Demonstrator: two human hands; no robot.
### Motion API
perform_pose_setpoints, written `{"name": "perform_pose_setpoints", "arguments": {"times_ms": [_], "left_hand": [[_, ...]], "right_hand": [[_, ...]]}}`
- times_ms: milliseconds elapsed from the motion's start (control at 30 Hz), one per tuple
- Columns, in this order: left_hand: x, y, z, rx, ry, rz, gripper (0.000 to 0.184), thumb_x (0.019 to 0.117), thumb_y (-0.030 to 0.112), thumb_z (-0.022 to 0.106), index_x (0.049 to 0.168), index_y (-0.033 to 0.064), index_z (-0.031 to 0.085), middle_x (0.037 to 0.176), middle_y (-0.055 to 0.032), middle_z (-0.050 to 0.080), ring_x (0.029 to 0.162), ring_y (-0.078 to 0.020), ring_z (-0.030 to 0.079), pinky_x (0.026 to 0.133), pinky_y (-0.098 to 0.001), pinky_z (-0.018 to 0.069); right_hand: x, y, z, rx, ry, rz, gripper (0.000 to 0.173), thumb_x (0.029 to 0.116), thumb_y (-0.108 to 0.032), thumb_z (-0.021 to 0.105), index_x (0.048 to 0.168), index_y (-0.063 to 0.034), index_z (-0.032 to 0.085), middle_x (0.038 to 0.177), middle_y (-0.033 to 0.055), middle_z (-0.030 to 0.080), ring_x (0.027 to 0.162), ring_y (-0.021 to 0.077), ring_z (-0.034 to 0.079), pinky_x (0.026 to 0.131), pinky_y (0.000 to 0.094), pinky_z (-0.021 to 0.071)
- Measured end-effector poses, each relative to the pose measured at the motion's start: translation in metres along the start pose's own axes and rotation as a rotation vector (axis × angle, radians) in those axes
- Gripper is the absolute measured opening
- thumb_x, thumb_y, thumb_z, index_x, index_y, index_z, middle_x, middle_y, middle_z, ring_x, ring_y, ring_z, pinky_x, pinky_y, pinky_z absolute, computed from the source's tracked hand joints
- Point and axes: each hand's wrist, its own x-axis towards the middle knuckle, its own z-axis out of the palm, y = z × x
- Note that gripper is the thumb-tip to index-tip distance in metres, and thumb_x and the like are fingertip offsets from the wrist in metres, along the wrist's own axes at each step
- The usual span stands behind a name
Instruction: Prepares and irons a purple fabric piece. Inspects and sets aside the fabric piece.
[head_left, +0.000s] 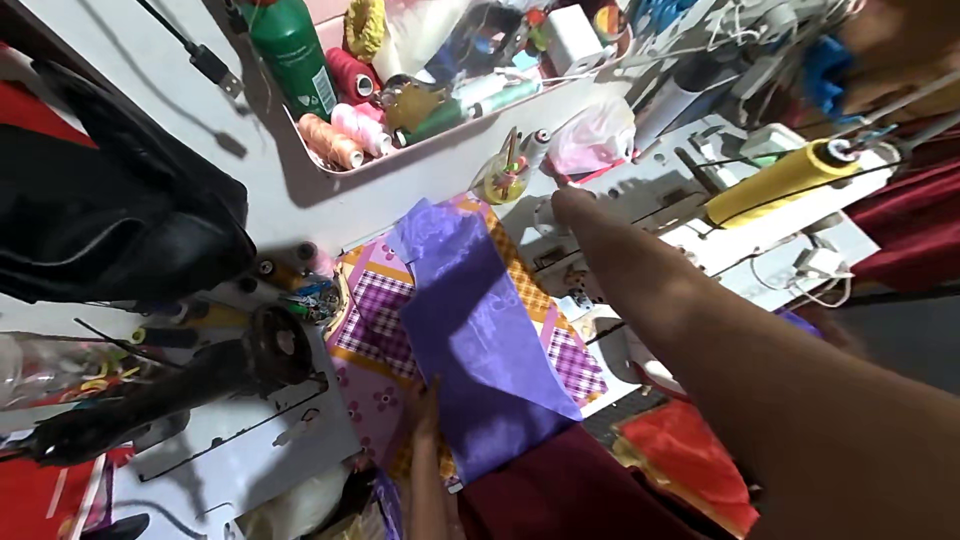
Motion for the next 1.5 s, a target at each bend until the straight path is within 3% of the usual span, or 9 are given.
{"name": "perform_pose_setpoints", "arguments": {"times_ms": [267,500,733,833,900,1000,1167,1333,1500], "left_hand": [[0.000,0.001,0.001,0.018,0.012,-0.019,0.032,0.1021,0.024,0.065,0.110,-0.0062,0.071,0.105,-0.0237,0.071,0.099,-0.0324,0.068,0.093,-0.0517,0.0532],[-0.003,0.001,0.003,-0.034,0.010,-0.004,0.029,0.1026,0.021,0.064,0.108,-0.0068,0.070,0.101,-0.0221,0.071,0.093,-0.0278,0.069,0.090,-0.0471,0.0554],[-0.009,0.004,0.002,0.014,-0.013,-0.034,0.037,0.1032,0.027,0.063,0.118,-0.0062,0.068,0.111,-0.0245,0.069,0.104,-0.0322,0.067,0.096,-0.0509,0.0525],[-0.008,0.003,0.002,-0.030,-0.030,-0.024,0.038,0.1045,0.027,0.060,0.121,-0.0068,0.065,0.115,-0.0244,0.068,0.106,-0.0298,0.066,0.097,-0.0480,0.0526],[-0.007,0.007,0.001,-0.003,-0.033,-0.032,0.042,0.1040,0.030,0.061,0.122,-0.0073,0.065,0.119,-0.0265,0.067,0.110,-0.0332,0.065,0.100,-0.0516,0.0504],[-0.008,0.025,0.001,0.009,-0.038,-0.047,0.042,0.1030,0.030,0.063,0.122,-0.0073,0.065,0.117,-0.0258,0.067,0.108,-0.0322,0.065,0.098,-0.0504,0.0515],[0.007,0.028,0.001,-0.097,-0.075,0.021,0.041,0.0995,0.022,0.068,0.123,-0.0107,0.062,0.120,-0.0253,0.067,0.111,-0.0289,0.066,0.100,-0.0458,0.0525],[0.002,0.044,0.010,0.041,-0.007,0.072,0.043,0.0918,0.023,0.078,0.118,-0.0093,0.066,0.120,-0.0235,0.069,0.117,-0.0286,0.064,0.105,-0.0454,0.0491],[0.001,0.053,0.033,0.017,0.055,0.051,0.058,0.0854,0.019,0.084,0.129,-0.0102,0.059,0.134,-0.0270,0.060,0.129,-0.0328,0.056,0.110,-0.0469,0.0448]], "right_hand": [[0.026,-0.005,0.018,-0.172,-0.001,-0.139,0.021,0.0993,-0.013,0.063,0.110,0.0040,0.070,0.116,0.0277,0.069,0.112,0.0490,0.064,0.086,0.0700,0.0493],[0.019,-0.006,0.023,-0.027,-0.018,0.024,0.038,0.0965,-0.024,0.069,0.117,0.0080,0.065,0.122,0.0325,0.064,0.116,0.0526,0.062,0.088,0.0736,0.0477],[-0.001,-0.010,-0.004,0.278,0.078,0.098,0.042,0.0905,-0.016,0.073,0.115,0.0162,0.061,0.128,0.0385,0.058,0.122,0.0551,0.057,0.090,0.0724,0.0466],[-0.025,-0.016,-0.022,0.462,0.158,0.117,0.046,0.0907,-0.011,0.070,0.122,0.0188,0.056,0.131,0.0393,0.056,0.123,0.0554,0.056,0.093,0.0710,0.0462],[-0.041,-0.017,-0.021,0.606,0.244,0.043,0.048,0.0918,-0.010,0.068,0.128,0.0175,0.054,0.133,0.0388,0.056,0.125,0.0543,0.056,0.097,0.0697,0.0462],[-0.079,-0.017,0.006,0.785,0.297,-0.229,0.034,0.0957,-0.011,0.066,0.121,0.0102,0.063,0.120,0.0340,0.065,0.115,0.0504,0.062,0.098,0.0677,0.0468],[-0.154,-0.023,0.124,0.794,-0.030,-0.650,0.017,0.0953,-0.003,0.066,0.110,0.0048,0.070,0.101,0.0230,0.072,0.095,0.0378,0.070,0.090,0.0594,0.0542],[-0.177,-0.019,0.173,0.728,-0.101,-0.745,0.012,0.0938,-0.003,0.069,0.101,0.0047,0.073,0.097,0.0220,0.072,0.093,0.0368,0.070,0.090,0.0576,0.0541],[-0.173,-0.020,0.189,0.737,-0.026,-0.781,0.009,0.0912,-0.004,0.071,0.096,0.0035,0.074,0.096,0.0207,0.072,0.092,0.0359,0.070,0.087,0.0573,0.0546]]}}
